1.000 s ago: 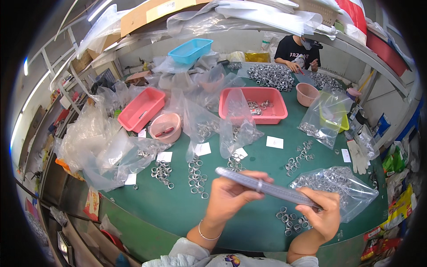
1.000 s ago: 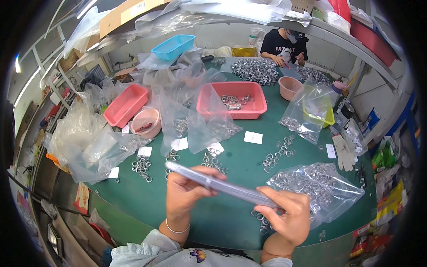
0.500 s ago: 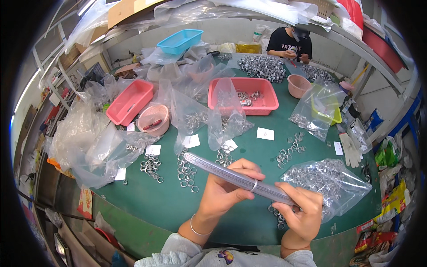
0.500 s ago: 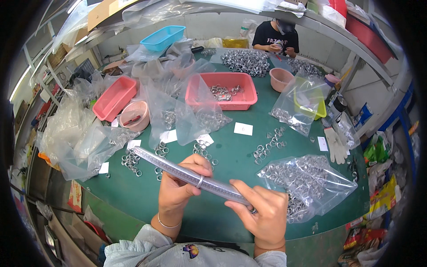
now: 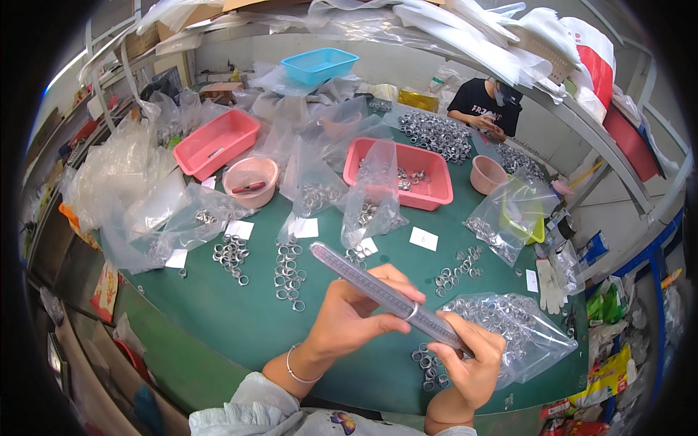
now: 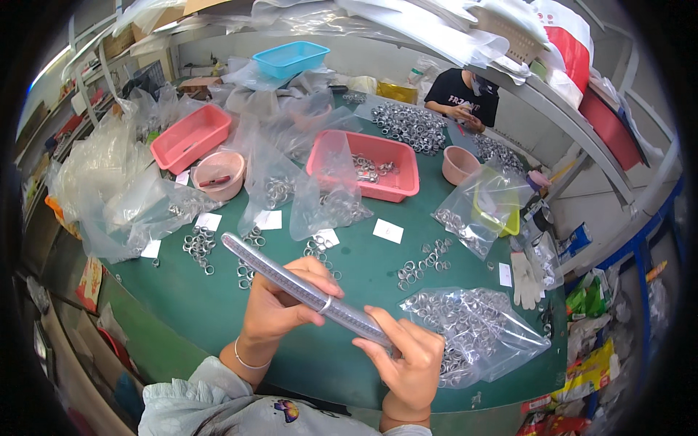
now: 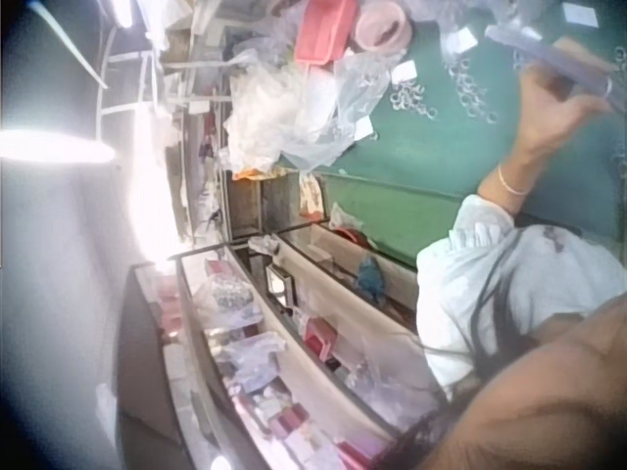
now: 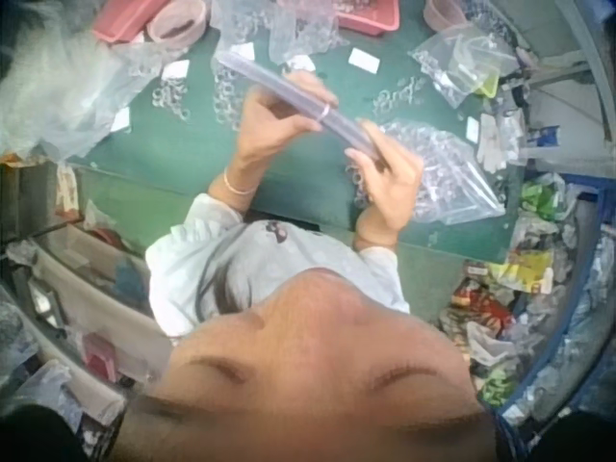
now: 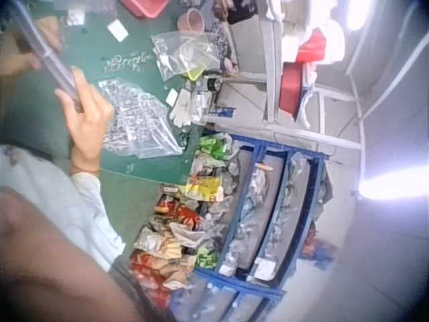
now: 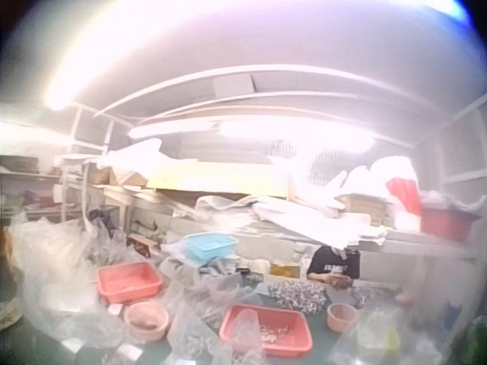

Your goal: The person repeatedly picks up small metal rings from a green table and measures them using a caliper. They place the measured rings back onto the table in organized piles. The person also briefly handles a black cloth at the end of the clip.

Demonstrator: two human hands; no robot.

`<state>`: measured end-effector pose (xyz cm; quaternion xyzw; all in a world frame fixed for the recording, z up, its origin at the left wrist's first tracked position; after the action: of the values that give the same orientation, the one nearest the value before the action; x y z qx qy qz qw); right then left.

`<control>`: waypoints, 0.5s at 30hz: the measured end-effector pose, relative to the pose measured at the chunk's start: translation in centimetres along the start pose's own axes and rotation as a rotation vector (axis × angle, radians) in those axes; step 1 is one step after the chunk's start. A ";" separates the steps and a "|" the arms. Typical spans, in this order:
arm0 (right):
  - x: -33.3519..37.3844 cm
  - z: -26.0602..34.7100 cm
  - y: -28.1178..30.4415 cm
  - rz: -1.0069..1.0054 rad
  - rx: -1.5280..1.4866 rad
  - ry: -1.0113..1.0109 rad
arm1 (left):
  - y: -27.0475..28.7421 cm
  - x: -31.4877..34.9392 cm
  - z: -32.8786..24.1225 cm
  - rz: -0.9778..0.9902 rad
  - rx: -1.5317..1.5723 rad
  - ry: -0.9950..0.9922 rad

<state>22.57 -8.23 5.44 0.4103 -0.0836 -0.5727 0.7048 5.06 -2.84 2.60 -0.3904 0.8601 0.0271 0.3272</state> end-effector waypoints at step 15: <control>-0.1 0.8 -0.8 0.068 0.012 0.036 | 0.7 0.5 -0.4 0.054 -0.010 -0.039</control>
<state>21.52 -8.57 5.46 0.4215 -0.0883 -0.5406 0.7227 4.10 -2.80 2.52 -0.3680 0.8636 0.0478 0.3413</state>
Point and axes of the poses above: each hand's wrist, its own x-axis away from the middle knuckle, its own y-axis out of the back of the hand, z = x × y, the point moved 2 cm from there along -x, towards the middle knuckle, and after that the axes turned 15 degrees about z, right-handed, at the moved point
